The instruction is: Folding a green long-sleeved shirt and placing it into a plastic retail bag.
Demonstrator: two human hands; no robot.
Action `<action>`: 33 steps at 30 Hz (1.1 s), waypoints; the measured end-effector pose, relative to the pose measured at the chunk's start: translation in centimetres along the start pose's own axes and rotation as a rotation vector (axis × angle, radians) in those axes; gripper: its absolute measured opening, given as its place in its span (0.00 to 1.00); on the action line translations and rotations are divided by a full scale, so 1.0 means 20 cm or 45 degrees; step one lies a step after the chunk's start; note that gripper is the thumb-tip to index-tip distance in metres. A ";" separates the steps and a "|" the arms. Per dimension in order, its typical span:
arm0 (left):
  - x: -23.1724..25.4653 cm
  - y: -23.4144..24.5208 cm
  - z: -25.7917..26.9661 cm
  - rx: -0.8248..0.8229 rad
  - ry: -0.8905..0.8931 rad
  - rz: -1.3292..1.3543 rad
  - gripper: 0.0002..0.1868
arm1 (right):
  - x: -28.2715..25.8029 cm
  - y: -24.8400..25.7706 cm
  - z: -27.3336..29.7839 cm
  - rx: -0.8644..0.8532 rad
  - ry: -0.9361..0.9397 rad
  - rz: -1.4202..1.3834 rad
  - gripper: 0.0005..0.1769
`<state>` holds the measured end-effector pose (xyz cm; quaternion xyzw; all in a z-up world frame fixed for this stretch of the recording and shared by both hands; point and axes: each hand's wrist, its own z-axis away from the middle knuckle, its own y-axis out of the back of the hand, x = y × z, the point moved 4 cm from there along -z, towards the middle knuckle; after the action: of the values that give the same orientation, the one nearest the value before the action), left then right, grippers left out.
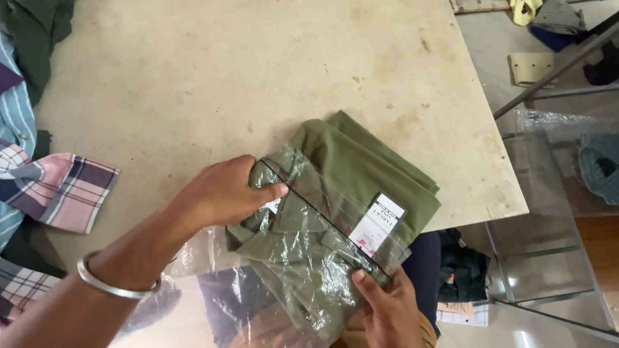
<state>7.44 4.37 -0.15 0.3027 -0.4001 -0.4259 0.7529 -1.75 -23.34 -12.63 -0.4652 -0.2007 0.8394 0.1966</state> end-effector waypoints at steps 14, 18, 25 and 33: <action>0.06 0.16 -0.17 -0.048 -0.207 -0.046 0.30 | -0.06 0.04 0.06 -0.603 -0.054 0.858 0.27; 0.04 0.14 -0.25 -0.128 -0.278 -0.063 0.32 | -0.49 0.14 -0.01 -0.543 0.484 1.448 0.13; 0.07 0.11 -0.31 -0.170 -0.268 -0.057 0.31 | -0.88 -0.35 -0.50 -0.302 1.426 1.946 0.38; -0.22 0.18 -0.42 0.111 -0.094 -0.160 0.26 | -0.77 -0.80 -0.88 -1.007 1.207 2.091 0.43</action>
<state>14.78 10.84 -2.96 0.3440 -0.4260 -0.4654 0.6954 23.25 -15.22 -2.07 -0.7743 0.0157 0.3187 -0.5466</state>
